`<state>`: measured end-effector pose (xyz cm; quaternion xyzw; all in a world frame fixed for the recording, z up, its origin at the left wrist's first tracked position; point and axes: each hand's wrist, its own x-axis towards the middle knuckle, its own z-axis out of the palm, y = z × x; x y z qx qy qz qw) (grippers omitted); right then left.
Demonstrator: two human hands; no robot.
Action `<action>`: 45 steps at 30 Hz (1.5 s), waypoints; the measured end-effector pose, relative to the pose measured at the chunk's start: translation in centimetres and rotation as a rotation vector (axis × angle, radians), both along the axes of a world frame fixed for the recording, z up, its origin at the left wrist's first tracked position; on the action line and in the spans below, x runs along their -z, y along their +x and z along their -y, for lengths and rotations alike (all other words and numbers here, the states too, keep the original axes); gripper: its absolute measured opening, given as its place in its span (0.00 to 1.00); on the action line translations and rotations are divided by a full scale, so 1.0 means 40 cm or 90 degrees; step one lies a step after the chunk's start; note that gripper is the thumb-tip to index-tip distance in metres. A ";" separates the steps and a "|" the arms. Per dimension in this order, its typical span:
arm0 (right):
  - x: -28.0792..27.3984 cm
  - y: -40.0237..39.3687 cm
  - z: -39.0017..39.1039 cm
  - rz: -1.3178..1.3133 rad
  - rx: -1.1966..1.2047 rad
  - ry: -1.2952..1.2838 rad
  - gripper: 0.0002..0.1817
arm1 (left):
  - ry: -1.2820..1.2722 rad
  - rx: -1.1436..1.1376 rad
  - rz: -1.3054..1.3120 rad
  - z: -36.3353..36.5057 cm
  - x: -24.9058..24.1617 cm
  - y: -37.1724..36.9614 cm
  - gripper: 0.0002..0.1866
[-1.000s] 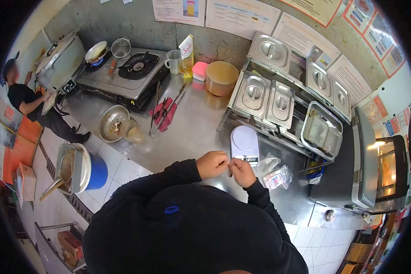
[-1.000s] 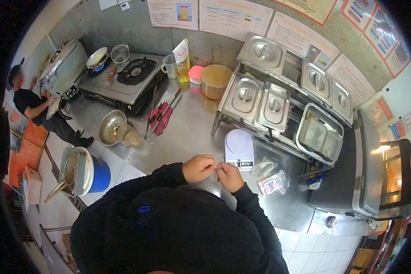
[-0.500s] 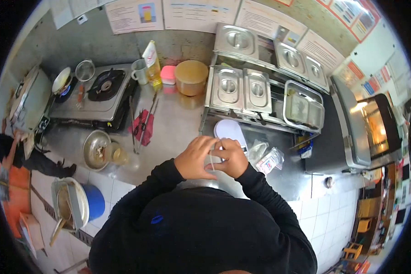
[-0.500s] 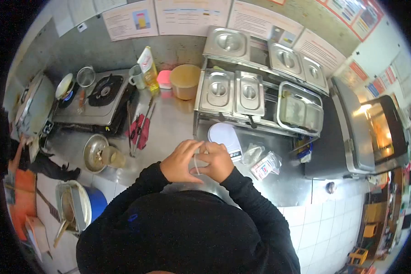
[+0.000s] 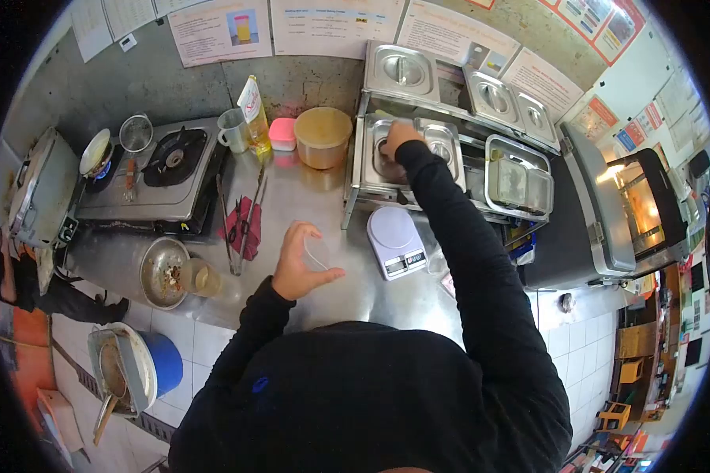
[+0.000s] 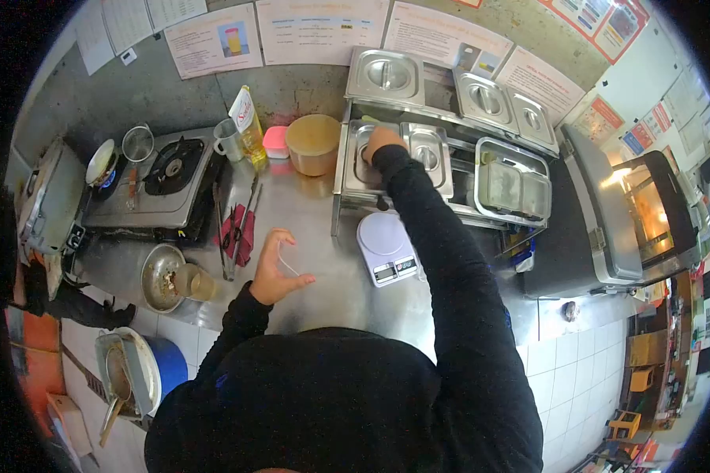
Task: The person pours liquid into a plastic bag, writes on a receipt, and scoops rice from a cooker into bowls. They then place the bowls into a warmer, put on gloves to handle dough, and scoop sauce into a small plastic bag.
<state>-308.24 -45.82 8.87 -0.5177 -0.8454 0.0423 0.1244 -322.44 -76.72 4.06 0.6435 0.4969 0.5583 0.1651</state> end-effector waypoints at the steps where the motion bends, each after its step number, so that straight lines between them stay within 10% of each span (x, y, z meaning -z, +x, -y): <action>1: -0.014 -0.001 0.006 0.007 0.013 -0.030 0.18 | -0.008 -0.027 -0.003 0.012 0.005 -0.020 0.32; 7: -0.138 0.019 0.376 -0.199 -0.302 -0.313 0.18 | -0.104 -0.114 0.191 0.094 0.096 -0.184 0.36; 14: 0.523 -0.009 0.543 0.032 -0.272 -0.257 0.13 | -0.073 -0.111 0.202 0.115 0.069 -0.167 0.48; 21: 0.155 0.034 0.465 -0.188 -0.335 -0.004 0.14 | -0.077 -0.126 0.232 0.153 0.104 -0.162 0.44; 25: -0.056 0.087 0.276 -0.073 -0.129 0.099 0.10 | -0.082 -0.135 0.195 0.151 0.090 -0.134 0.42; 34: -0.137 0.073 0.174 0.296 -0.158 0.035 0.09 | -0.075 -0.114 0.191 0.142 0.073 -0.095 0.43; 45: -0.058 0.115 0.135 0.148 -0.064 0.067 0.10 | -0.073 -0.122 0.075 0.121 0.055 -0.067 0.44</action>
